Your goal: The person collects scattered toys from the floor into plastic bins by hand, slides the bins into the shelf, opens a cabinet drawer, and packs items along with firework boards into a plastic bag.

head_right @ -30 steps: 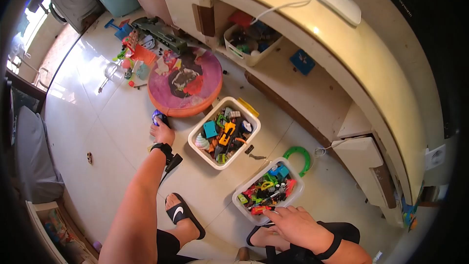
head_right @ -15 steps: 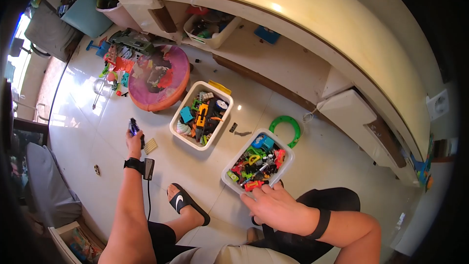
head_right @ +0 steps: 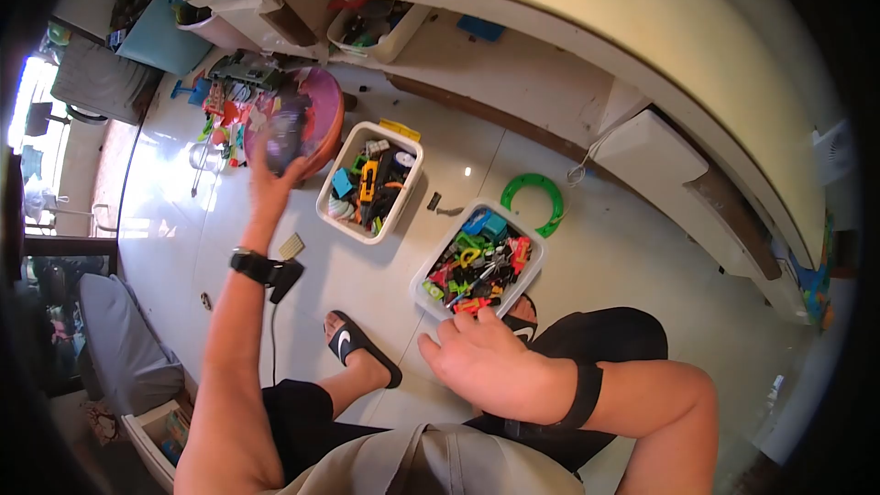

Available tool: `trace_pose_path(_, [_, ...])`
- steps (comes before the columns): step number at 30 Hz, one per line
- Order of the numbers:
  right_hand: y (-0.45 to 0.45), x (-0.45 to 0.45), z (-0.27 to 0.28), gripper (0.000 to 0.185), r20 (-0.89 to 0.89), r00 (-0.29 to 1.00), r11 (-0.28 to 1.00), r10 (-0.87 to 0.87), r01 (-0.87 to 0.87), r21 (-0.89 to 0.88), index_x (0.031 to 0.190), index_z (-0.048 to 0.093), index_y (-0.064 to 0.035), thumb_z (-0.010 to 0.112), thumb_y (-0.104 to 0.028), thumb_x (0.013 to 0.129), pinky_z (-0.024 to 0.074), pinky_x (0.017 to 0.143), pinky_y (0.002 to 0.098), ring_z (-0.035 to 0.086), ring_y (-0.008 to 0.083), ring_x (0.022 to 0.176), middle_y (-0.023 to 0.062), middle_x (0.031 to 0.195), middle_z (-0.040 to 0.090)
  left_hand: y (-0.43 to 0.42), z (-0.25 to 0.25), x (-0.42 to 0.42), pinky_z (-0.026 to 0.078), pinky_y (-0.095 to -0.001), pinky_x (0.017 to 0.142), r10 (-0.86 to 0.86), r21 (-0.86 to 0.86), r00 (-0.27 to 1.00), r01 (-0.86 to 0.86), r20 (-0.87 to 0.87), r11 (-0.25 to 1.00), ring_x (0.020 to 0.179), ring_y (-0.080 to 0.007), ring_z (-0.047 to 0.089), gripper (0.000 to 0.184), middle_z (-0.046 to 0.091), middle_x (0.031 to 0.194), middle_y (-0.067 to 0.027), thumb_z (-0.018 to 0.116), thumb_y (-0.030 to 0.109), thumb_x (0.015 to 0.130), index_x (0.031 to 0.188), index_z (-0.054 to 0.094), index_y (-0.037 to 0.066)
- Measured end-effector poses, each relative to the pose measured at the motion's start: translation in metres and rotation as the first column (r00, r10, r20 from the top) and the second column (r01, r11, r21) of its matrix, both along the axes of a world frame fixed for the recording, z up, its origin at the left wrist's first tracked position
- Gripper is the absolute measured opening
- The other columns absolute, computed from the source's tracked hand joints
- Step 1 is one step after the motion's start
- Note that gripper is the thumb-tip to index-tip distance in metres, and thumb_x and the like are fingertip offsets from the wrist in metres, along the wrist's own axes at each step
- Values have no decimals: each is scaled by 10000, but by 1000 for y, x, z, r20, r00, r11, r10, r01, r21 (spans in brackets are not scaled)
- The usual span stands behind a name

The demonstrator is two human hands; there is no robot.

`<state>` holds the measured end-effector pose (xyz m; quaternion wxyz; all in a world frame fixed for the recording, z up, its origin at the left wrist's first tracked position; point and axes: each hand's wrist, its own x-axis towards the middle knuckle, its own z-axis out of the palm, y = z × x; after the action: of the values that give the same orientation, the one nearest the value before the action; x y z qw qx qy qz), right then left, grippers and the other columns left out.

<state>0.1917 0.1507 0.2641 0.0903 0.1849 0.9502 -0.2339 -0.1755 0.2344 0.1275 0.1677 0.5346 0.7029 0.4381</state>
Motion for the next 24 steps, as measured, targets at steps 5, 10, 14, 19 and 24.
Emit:
trace_pose_path(5, [-3,11,-2,141,-81,996,996,-30,36,82,853,572,-53,597,-119,732,421,643,353,590,244,780,82,758,577,-14,-30,65,460,-394,916,-135,-75,990,132,-38,988,1072,-334,576,757,588,1157,-206,758,120,722,1384,392,80])
trace_pose_path(10, [-20,17,-1,353,81,997,999,14,-11,-32,1058,597,-19,616,-193,751,416,709,360,581,238,825,98,849,585,-35,-38,109,448,-411,927,-167,-119,986,163,-17,979,1081,-373,561,726,583,1177,-215,753,134,723,1367,424,72])
trace_pose_path(14, [-35,20,-8,210,54,998,999,45,-45,12,929,596,-65,582,-188,759,408,685,351,571,209,759,48,761,567,-43,-19,136,468,-416,901,-334,-58,930,329,-156,943,1064,-375,565,738,579,1172,-218,775,122,704,1355,436,44])
trace_pose_path(19, [-19,6,-6,257,52,997,998,58,-57,-9,1002,598,-59,583,-181,776,424,676,396,589,247,772,70,789,569,-7,47,101,481,-401,870,-235,91,947,259,-218,962,1002,-348,582,721,584,1151,-182,772,155,703,1338,445,57])
trace_pose_path(24, [-22,-8,8,314,-38,994,991,106,-102,87,1074,584,-47,597,-183,791,434,664,401,595,261,782,83,797,570,56,141,17,481,-376,833,-141,155,964,178,-225,972,938,-278,601,591,597,1068,-161,747,203,763,1249,448,47])
